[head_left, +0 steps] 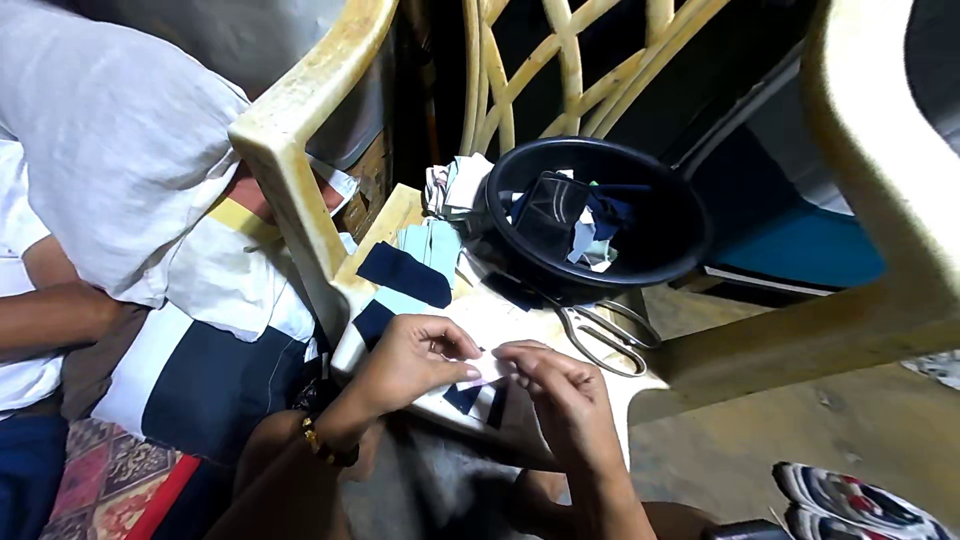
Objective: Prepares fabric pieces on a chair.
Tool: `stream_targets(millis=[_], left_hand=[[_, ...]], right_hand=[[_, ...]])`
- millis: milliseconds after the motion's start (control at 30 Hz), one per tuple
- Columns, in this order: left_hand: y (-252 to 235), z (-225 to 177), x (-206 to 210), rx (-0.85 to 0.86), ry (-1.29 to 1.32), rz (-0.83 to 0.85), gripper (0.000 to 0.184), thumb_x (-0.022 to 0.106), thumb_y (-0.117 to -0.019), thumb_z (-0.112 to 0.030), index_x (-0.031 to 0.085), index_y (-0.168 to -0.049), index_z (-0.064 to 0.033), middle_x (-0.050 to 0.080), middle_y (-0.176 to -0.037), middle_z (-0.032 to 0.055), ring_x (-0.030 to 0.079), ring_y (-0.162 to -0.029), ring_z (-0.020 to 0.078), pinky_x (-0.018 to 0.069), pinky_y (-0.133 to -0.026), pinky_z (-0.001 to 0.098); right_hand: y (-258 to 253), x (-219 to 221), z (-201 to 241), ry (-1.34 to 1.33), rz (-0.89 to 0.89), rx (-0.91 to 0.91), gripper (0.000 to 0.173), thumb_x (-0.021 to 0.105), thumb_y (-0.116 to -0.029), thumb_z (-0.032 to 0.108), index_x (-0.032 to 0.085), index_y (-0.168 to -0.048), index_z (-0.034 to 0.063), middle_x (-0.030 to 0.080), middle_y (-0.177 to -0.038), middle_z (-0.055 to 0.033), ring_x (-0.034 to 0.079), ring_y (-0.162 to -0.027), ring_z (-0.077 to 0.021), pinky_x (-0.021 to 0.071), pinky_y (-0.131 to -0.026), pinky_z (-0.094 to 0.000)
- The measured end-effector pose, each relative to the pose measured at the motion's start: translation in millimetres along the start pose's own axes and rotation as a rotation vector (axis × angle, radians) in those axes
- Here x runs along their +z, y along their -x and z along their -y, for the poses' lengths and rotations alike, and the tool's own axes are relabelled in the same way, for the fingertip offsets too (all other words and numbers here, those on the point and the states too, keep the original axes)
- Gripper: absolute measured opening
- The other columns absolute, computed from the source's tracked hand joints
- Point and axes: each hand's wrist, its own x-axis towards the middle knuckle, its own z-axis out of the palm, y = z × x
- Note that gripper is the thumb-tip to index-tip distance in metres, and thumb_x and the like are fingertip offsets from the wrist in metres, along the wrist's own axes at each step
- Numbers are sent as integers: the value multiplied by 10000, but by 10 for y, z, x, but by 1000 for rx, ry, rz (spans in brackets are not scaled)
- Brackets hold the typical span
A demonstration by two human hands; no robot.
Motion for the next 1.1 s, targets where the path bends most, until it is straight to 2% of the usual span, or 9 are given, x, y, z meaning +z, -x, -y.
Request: stream_targets(millis=[100, 233, 333, 433, 533, 600, 733, 867, 1100], left_hand=[[7, -69, -1, -157, -71, 5, 252, 803, -747, 72, 673, -955, 12, 687, -1068, 39, 657, -726, 5, 576, -658, 161], [-12, -160, -22, -333, -218, 57, 200, 799, -791, 54, 684, -942, -9, 687, -869, -16, 610, -643, -17, 531, -617, 139], [-18, -175, -38, -380, -321, 114, 109, 768, -846, 20, 687, -916, -1, 660, -804, -12, 575, -614, -23, 501, -597, 134], [-22, -196, -36, -412, -402, 138, 57, 750, -874, 11, 707, -912, 10, 667, -794, -3, 575, -621, -26, 503, -620, 137], [-32, -220, -38, -454, -467, 158, 50, 728, -907, -15, 728, -950, 11, 691, -826, 19, 609, -666, -10, 529, -673, 156], [-39, -236, -56, -476, -511, 190, 84, 701, -935, -31, 743, -996, 9, 716, -887, 47, 644, -719, 16, 549, -723, 185], [-51, -235, -54, -523, -546, 221, 82, 705, -935, -38, 728, -1001, 3, 704, -880, 46, 644, -724, 23, 550, -731, 197], [-65, -224, -23, -568, -659, 231, 110, 735, -923, -90, 731, -1007, -18, 706, -903, 62, 634, -774, 82, 526, -757, 275], [-89, -187, -6, -574, -761, 224, 122, 745, -921, -126, 737, -1005, -38, 700, -912, 55, 625, -817, 130, 510, -784, 348]], right_hand=[[1, 34, 12, 138, -46, -19, 146, 665, -857, -44, 772, -945, 2, 752, -972, -1, 703, -821, -15, 605, -751, -183], [-11, 35, -23, 278, -72, -25, 184, 692, -810, -68, 740, -983, -31, 738, -905, 13, 677, -771, 21, 583, -728, -151], [-34, 36, -72, 319, -86, -32, 240, 730, -773, -63, 697, -1005, -17, 709, -828, 44, 662, -718, 14, 574, -677, -157], [-54, 32, -120, 341, -90, -53, 255, 751, -739, -65, 669, -968, 16, 691, -794, 57, 647, -693, 6, 556, -657, -153], [-56, 26, -149, 437, -76, -61, 137, 754, -772, 7, 678, -882, 41, 660, -770, 63, 605, -678, 42, 513, -646, -120], [-58, 11, -152, 523, -41, -62, 60, 712, -823, 45, 717, -880, 27, 677, -818, 30, 608, -729, 45, 507, -685, -112], [-57, 30, -168, 678, -10, -95, 98, 662, -855, 73, 740, -902, 35, 686, -841, 3, 595, -807, -2, 467, -750, -151], [-62, 58, -230, 777, -17, -151, 101, 684, -836, 66, 736, -912, 23, 688, -811, -26, 604, -794, -81, 468, -738, -203], [-61, 64, -291, 824, -25, -154, 113, 682, -830, 63, 737, -919, 22, 690, -806, -40, 609, -786, -122, 478, -735, -250]])
